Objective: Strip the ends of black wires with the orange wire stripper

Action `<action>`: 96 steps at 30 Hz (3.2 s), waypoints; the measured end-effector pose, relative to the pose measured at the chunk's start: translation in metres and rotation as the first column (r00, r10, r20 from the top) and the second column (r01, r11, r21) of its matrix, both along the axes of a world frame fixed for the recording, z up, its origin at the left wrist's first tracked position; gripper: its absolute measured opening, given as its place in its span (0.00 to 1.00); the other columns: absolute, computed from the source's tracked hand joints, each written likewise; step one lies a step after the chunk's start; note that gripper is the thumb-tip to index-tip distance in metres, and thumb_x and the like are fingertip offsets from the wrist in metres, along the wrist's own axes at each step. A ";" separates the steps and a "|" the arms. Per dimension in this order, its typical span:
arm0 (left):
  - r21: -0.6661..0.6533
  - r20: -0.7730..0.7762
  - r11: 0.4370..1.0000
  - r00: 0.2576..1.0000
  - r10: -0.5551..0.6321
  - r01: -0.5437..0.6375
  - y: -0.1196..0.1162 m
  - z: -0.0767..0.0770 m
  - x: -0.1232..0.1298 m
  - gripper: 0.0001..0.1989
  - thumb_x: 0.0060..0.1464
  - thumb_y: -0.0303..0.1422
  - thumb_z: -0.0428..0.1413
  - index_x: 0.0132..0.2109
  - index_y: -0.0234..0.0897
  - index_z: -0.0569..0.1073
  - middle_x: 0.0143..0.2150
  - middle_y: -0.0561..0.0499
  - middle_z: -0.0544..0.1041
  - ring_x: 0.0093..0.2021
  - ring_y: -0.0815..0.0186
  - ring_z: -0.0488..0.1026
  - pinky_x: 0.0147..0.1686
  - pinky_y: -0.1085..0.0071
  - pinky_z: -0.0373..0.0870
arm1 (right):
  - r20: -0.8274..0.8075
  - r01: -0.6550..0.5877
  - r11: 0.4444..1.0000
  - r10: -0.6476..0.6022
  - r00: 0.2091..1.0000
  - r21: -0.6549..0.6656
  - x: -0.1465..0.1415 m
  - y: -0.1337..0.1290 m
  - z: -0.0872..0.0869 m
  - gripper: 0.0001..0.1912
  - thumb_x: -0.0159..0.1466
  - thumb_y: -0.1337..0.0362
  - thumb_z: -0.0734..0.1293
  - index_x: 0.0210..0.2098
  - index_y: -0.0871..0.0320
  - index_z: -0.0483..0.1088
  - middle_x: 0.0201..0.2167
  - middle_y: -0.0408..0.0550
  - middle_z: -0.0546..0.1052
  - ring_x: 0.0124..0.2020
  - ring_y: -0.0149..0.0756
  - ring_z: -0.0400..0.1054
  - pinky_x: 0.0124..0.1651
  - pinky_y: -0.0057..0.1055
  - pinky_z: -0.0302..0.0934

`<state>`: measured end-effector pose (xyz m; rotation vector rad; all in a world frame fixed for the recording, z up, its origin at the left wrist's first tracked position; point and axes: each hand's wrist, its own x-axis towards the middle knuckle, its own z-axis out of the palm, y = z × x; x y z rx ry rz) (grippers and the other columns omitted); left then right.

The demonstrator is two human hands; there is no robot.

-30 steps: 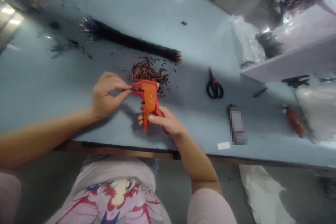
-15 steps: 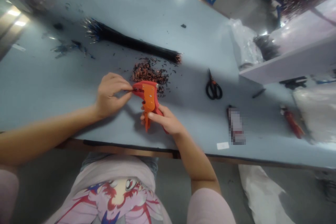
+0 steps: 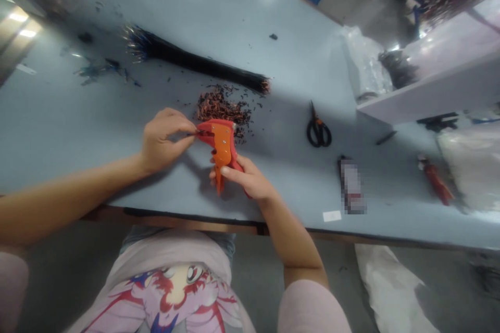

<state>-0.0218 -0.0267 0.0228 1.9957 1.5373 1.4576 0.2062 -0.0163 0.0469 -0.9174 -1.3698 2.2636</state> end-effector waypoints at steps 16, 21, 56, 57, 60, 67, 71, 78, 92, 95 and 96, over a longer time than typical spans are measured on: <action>-0.107 0.158 0.994 0.987 -0.007 0.024 0.000 0.004 0.002 0.03 0.54 0.31 0.56 0.34 0.38 0.75 0.33 0.51 0.77 0.37 0.66 0.71 0.41 0.67 0.68 | -0.035 -0.004 0.997 0.002 0.999 -0.075 0.002 0.000 0.000 0.21 0.60 0.56 0.68 0.48 0.62 0.66 0.36 0.54 0.75 0.35 0.42 0.72 0.36 0.41 0.70; -0.066 0.126 0.996 0.990 -0.055 0.064 0.000 0.003 0.002 0.04 0.55 0.30 0.55 0.35 0.38 0.75 0.33 0.51 0.77 0.37 0.66 0.71 0.42 0.66 0.68 | -0.049 -0.003 0.997 -0.001 0.999 -0.080 0.002 0.000 0.000 0.20 0.60 0.57 0.67 0.47 0.63 0.66 0.36 0.53 0.75 0.35 0.42 0.72 0.33 0.39 0.70; -0.139 0.225 0.985 0.972 -0.065 0.098 0.001 0.006 0.003 0.03 0.50 0.27 0.58 0.34 0.36 0.76 0.31 0.52 0.76 0.27 0.73 0.68 0.25 0.76 0.63 | -0.028 0.012 1.000 -0.012 1.000 -0.019 0.000 -0.001 0.004 0.16 0.61 0.56 0.66 0.42 0.61 0.65 0.29 0.49 0.73 0.28 0.36 0.70 0.27 0.34 0.68; -0.143 0.223 0.985 0.973 -0.060 0.094 0.001 0.006 0.003 0.03 0.50 0.27 0.58 0.34 0.36 0.76 0.31 0.52 0.76 0.27 0.73 0.68 0.25 0.75 0.62 | -0.031 0.012 1.000 -0.012 0.999 -0.017 0.000 -0.001 0.004 0.16 0.61 0.56 0.66 0.42 0.61 0.65 0.29 0.48 0.72 0.27 0.36 0.70 0.27 0.34 0.68; -0.142 0.219 0.986 0.974 -0.053 0.086 0.001 0.006 0.003 0.03 0.50 0.27 0.57 0.33 0.36 0.76 0.30 0.52 0.76 0.27 0.73 0.68 0.25 0.75 0.62 | -0.038 0.007 1.000 -0.007 0.999 -0.018 -0.001 -0.001 0.005 0.15 0.62 0.57 0.66 0.42 0.61 0.65 0.28 0.48 0.72 0.26 0.35 0.69 0.26 0.34 0.68; -0.133 0.190 0.988 0.981 -0.048 0.074 0.000 0.005 0.004 0.03 0.50 0.26 0.57 0.32 0.35 0.75 0.29 0.53 0.74 0.26 0.74 0.66 0.26 0.76 0.61 | -0.022 -0.002 0.999 0.001 1.000 -0.041 -0.002 -0.001 0.004 0.17 0.61 0.56 0.66 0.43 0.62 0.64 0.30 0.49 0.71 0.29 0.36 0.69 0.26 0.33 0.68; -0.119 0.180 0.990 0.982 -0.059 0.081 -0.001 0.006 0.004 0.03 0.50 0.25 0.56 0.31 0.34 0.74 0.28 0.53 0.73 0.26 0.74 0.65 0.26 0.76 0.60 | -0.025 -0.009 1.000 0.009 1.000 -0.027 -0.001 -0.001 0.002 0.16 0.61 0.57 0.66 0.43 0.62 0.65 0.30 0.49 0.72 0.28 0.36 0.70 0.27 0.34 0.68; -0.140 0.173 0.988 0.984 -0.043 0.068 -0.001 0.005 0.004 0.02 0.50 0.27 0.56 0.32 0.35 0.74 0.27 0.53 0.73 0.25 0.74 0.65 0.26 0.76 0.61 | 0.008 0.002 1.000 -0.002 1.000 0.011 -0.001 -0.002 0.002 0.14 0.62 0.56 0.66 0.40 0.61 0.65 0.25 0.46 0.72 0.24 0.33 0.68 0.25 0.30 0.65; -0.108 0.081 0.987 0.991 -0.108 0.117 -0.002 0.009 0.001 0.05 0.52 0.24 0.54 0.30 0.34 0.72 0.24 0.55 0.69 0.26 0.73 0.64 0.28 0.75 0.59 | -0.028 -0.016 0.999 0.015 0.999 -0.030 -0.010 -0.010 -0.004 0.16 0.62 0.56 0.66 0.26 0.58 0.58 0.16 0.34 0.57 0.14 0.22 0.51 0.15 0.21 0.54; -0.101 0.108 0.989 0.989 -0.100 0.111 -0.002 0.010 0.002 0.04 0.52 0.25 0.54 0.31 0.35 0.73 0.24 0.55 0.70 0.25 0.74 0.64 0.28 0.76 0.60 | -0.112 -0.010 1.000 0.008 0.994 -0.021 -0.010 -0.009 -0.008 0.14 0.61 0.56 0.67 0.29 0.59 0.61 0.17 0.34 0.58 0.15 0.21 0.51 0.18 0.22 0.56; -0.091 0.121 0.991 0.989 -0.089 0.100 -0.002 0.010 0.002 0.04 0.52 0.25 0.54 0.31 0.35 0.73 0.25 0.55 0.70 0.25 0.74 0.64 0.27 0.76 0.60 | -0.138 -0.035 0.999 0.033 0.990 -0.013 -0.008 -0.008 -0.009 0.15 0.59 0.55 0.68 0.33 0.60 0.63 0.21 0.38 0.62 0.18 0.24 0.58 0.22 0.25 0.60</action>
